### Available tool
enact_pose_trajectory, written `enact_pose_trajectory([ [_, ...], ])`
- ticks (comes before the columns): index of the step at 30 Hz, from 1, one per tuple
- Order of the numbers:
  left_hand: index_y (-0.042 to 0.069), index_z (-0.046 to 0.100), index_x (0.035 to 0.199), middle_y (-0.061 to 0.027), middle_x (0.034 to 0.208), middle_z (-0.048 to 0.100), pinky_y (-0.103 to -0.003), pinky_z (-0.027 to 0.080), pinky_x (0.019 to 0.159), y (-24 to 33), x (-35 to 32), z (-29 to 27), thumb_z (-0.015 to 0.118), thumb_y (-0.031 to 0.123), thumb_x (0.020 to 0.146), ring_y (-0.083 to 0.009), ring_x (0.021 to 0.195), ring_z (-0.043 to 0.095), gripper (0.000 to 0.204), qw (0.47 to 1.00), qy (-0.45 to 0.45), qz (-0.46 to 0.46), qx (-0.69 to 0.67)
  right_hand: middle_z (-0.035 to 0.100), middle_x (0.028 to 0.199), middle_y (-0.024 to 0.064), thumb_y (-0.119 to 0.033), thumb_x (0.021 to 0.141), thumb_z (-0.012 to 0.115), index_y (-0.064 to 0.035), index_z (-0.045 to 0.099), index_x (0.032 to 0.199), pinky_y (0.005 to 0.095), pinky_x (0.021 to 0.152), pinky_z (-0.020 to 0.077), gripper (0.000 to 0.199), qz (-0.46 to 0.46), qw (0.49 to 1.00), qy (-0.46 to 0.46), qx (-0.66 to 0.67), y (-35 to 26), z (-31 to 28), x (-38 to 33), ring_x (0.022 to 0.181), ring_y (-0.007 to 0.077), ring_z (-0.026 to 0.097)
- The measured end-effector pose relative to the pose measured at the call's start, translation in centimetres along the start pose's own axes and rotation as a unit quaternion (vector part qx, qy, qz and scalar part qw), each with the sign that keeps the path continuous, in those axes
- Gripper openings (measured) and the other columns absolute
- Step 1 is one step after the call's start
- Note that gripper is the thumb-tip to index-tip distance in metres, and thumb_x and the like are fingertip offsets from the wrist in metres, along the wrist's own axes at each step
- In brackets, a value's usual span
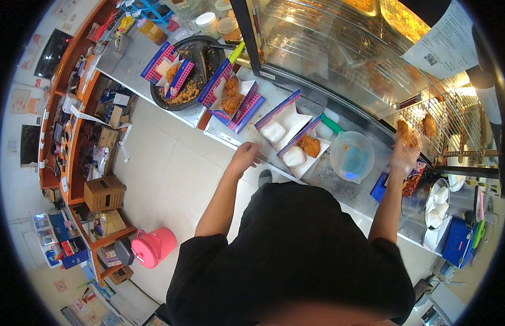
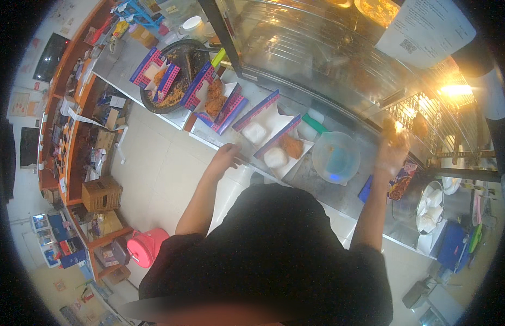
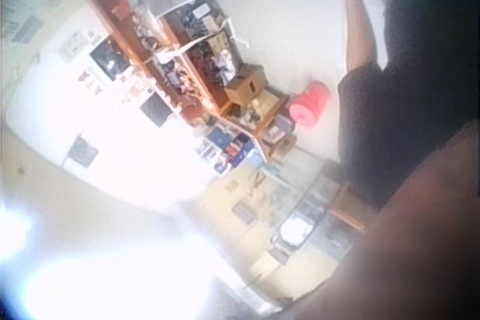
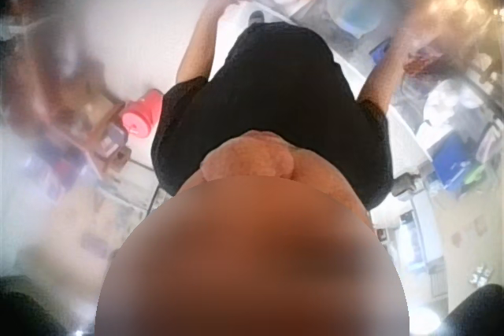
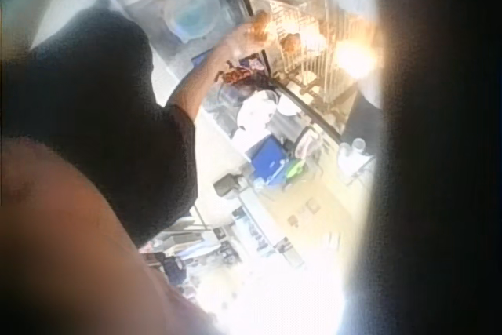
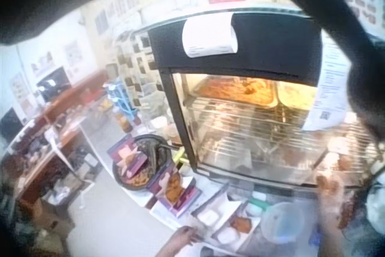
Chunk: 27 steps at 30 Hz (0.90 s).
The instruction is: The person assembles a food order by placing a fried item and scrambled eggs into a paper box, then closes the box and places it into a plastic bag. The person handles the box, food items, and bag throughout the process.
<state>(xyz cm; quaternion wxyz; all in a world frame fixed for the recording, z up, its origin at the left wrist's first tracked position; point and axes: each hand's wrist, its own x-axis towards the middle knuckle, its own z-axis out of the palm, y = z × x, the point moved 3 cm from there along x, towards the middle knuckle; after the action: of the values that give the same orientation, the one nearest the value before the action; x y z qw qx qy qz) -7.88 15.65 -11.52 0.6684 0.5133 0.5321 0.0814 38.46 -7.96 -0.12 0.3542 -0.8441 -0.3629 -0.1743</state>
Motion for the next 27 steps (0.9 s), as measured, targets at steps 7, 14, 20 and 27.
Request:
enact_pose_trajectory([
  [7, -0.008, 0.061, 0.104, -0.0259, 0.092, 0.07, -0.044, 0.054, 0.075, 2.0, 3.2, 3.5, 0.058, 0.051, 0.1, -0.0351, 0.082, 0.07, 0.059, 0.975, 0.165, 0.089, 0.118, 0.072, 0.111, 0.0145, -0.038, 0.076, 0.084, -0.0078, 0.066, 0.12, 0.039, 0.091, 0.057, 0.057, -0.161, 0.908, -0.353, 0.159, -24.1, 4.2, -1.7, 0.107, 0.0265, 0.071],
  [14, -0.009, 0.059, 0.101, -0.0363, 0.098, 0.066, -0.053, 0.049, 0.087, -1.0, 5.7, 3.0, 0.048, 0.04, 0.105, -0.0521, 0.097, 0.065, 0.05, 0.945, 0.156, 0.2, 0.207, 0.074, 0.11, 0.0208, -0.027, 0.085, 0.065, -0.0053, 0.078, 0.108, 0.0466, 0.087, 0.0572, 0.034, -0.153, 0.799, -0.579, -0.053, -30.2, 18.8, -4.2, 0.104, 0.0369, 0.071],
  [20, -0.006, 0.061, 0.099, -0.021, 0.088, 0.067, -0.04, 0.054, 0.073, 0.6, 3.4, 2.2, 0.048, 0.048, 0.106, -0.0287, 0.079, 0.069, 0.055, 0.986, 0.037, 0.062, 0.148, 0.07, 0.116, 0.026, -0.032, 0.095, 0.061, -0.001, 0.061, 0.133, 0.0533, 0.097, 0.0521, 0.049, -0.038, 0.84, -0.541, -0.01, -27.1, 11.5, -5.6, 0.11, 0.0409, 0.068],
  [27, 0.0, 0.065, 0.095, -0.0032, 0.082, 0.063, -0.028, 0.045, 0.063, 12.0, -6.6, 6.6, 0.05, 0.035, 0.108, -0.0098, 0.07, 0.055, 0.04, 0.96, -0.117, 0.252, -0.019, 0.057, 0.138, 0.0252, -0.03, 0.094, 0.066, -0.0009, 0.051, 0.138, 0.0543, 0.11, 0.0419, 0.055, -0.284, 0.907, -0.271, 0.15, -28.2, -1.7, -9.5, 0.132, 0.0482, 0.05],
])
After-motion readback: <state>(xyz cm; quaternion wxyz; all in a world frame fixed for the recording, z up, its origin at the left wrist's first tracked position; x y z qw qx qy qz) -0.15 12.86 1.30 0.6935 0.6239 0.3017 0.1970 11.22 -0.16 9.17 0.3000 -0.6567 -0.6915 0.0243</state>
